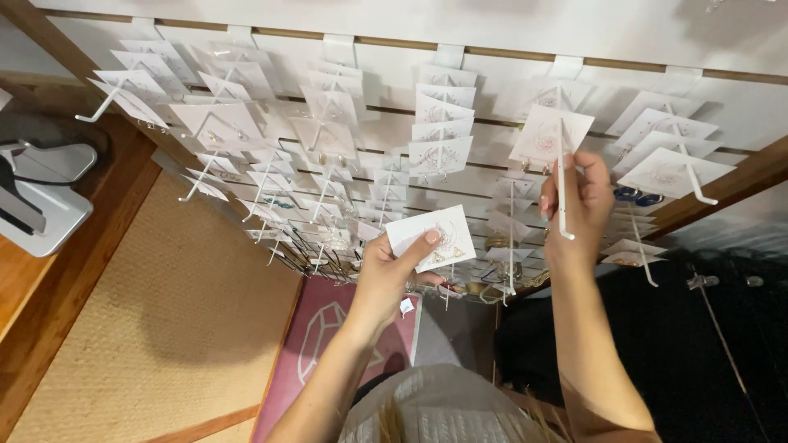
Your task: Selecting and examining earring cards from a retail display rack
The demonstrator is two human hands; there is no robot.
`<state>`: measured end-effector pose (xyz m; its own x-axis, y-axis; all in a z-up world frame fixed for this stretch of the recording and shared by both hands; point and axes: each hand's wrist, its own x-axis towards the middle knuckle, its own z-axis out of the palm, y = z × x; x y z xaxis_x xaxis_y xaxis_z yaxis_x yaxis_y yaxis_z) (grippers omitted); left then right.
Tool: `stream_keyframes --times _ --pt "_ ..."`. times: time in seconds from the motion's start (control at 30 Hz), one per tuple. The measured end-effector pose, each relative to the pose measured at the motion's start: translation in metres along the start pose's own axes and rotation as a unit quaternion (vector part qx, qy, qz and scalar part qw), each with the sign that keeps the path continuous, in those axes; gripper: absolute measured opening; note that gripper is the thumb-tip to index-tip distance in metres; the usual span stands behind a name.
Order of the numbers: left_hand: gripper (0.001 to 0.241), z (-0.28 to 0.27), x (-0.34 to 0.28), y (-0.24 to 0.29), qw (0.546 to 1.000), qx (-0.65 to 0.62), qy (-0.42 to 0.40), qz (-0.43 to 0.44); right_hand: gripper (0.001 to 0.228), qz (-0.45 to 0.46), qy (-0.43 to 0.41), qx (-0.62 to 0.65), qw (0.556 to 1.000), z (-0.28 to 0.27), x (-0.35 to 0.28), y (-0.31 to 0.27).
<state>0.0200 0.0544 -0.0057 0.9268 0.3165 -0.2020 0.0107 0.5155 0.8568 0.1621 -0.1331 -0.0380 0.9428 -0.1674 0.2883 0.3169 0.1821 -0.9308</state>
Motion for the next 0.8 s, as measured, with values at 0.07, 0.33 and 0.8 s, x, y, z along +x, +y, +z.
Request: stream_keyframes --times 0.07,0.33,0.8 --pt "0.032 0.002 0.000 0.003 1.000 -0.003 0.000 -0.007 0.011 -0.002 0.001 -0.002 1.000 0.001 -0.012 -0.012" --pt "0.031 0.007 0.004 0.001 1.000 -0.009 -0.015 -0.024 0.010 -0.013 -0.003 -0.057 0.998 0.001 -0.015 -0.016" --pt "0.036 0.009 0.006 -0.002 0.999 0.013 -0.032 -0.019 0.018 -0.013 -0.019 -0.059 0.998 0.009 0.002 -0.030"
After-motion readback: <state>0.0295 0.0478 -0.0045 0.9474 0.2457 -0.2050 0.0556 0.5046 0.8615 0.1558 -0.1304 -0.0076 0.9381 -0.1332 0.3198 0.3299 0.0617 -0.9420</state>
